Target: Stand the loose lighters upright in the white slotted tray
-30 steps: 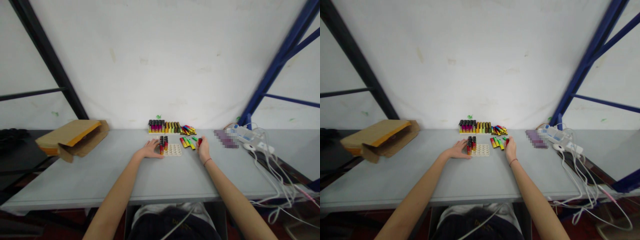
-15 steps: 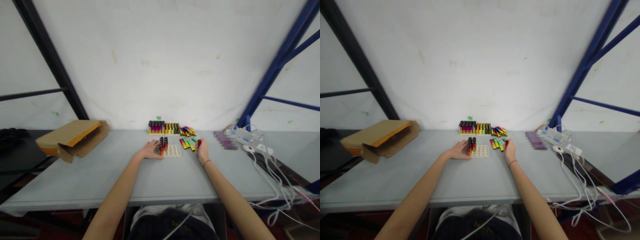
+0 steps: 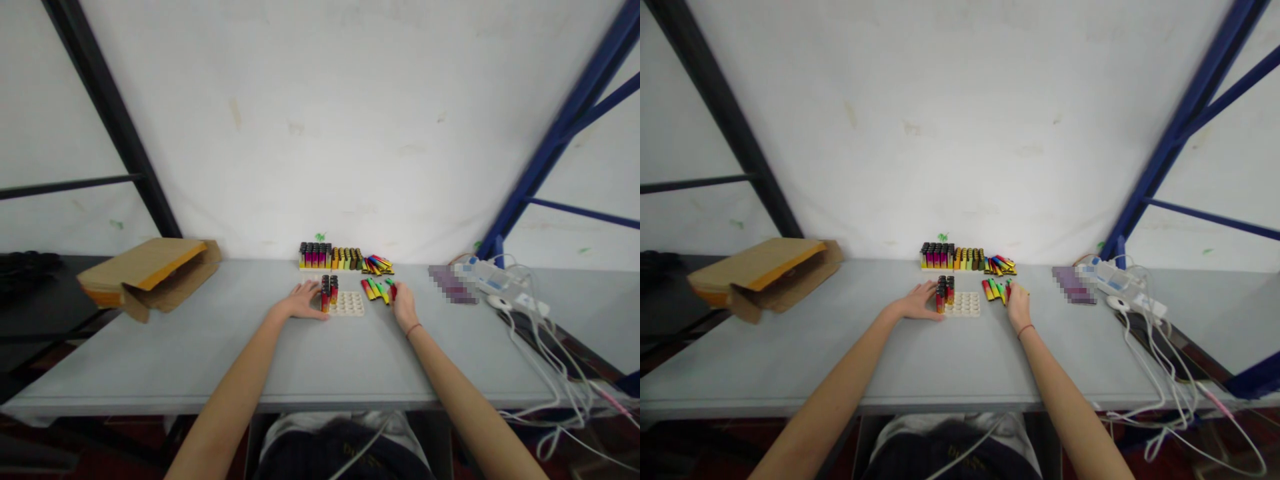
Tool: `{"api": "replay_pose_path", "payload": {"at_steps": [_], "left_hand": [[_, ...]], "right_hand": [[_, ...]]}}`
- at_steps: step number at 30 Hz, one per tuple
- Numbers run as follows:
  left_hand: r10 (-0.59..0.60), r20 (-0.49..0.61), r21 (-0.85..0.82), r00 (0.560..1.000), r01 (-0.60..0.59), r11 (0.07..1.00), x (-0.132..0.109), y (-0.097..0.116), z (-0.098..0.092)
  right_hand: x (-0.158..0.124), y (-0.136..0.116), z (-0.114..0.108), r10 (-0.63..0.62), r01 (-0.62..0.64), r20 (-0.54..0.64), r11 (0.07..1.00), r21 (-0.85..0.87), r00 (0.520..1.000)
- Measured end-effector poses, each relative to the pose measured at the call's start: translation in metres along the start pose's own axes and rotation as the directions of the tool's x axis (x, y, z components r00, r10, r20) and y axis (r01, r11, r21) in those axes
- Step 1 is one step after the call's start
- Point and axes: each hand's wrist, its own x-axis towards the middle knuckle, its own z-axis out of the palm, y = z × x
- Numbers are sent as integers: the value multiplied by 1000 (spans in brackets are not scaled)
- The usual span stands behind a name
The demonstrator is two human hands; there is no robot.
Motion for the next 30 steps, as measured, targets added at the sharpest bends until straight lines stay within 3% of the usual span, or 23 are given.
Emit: {"api": "replay_pose_path", "payload": {"at_steps": [5, 7, 10, 14, 20, 30], "left_hand": [[-1, 6, -4, 1000, 1, 1000, 0, -1, 1], [10, -7, -8, 1000, -10, 1000, 1, -2, 3], [20, -34, -16, 999, -20, 1000, 2, -5, 6], [17, -29, -31, 999, -18, 999, 3, -6, 7], [22, -25, -34, 999, -23, 999, 3, -6, 7], [15, -22, -26, 1000, -15, 1000, 2, -5, 6]], "right_hand": [[-12, -39, 11, -111, 111, 4, 991, -71, 994], [-12, -53, 19, -168, 169, 114, 986, -3, 979], [-13, -67, 33, -308, 264, 250, 945, 192, 918], [-23, -68, 46, -341, 251, 296, 920, 302, 893], [-39, -57, 52, -355, 293, 320, 929, 228, 878], [-46, -63, 55, -500, 507, 363, 858, 82, 786]]}}
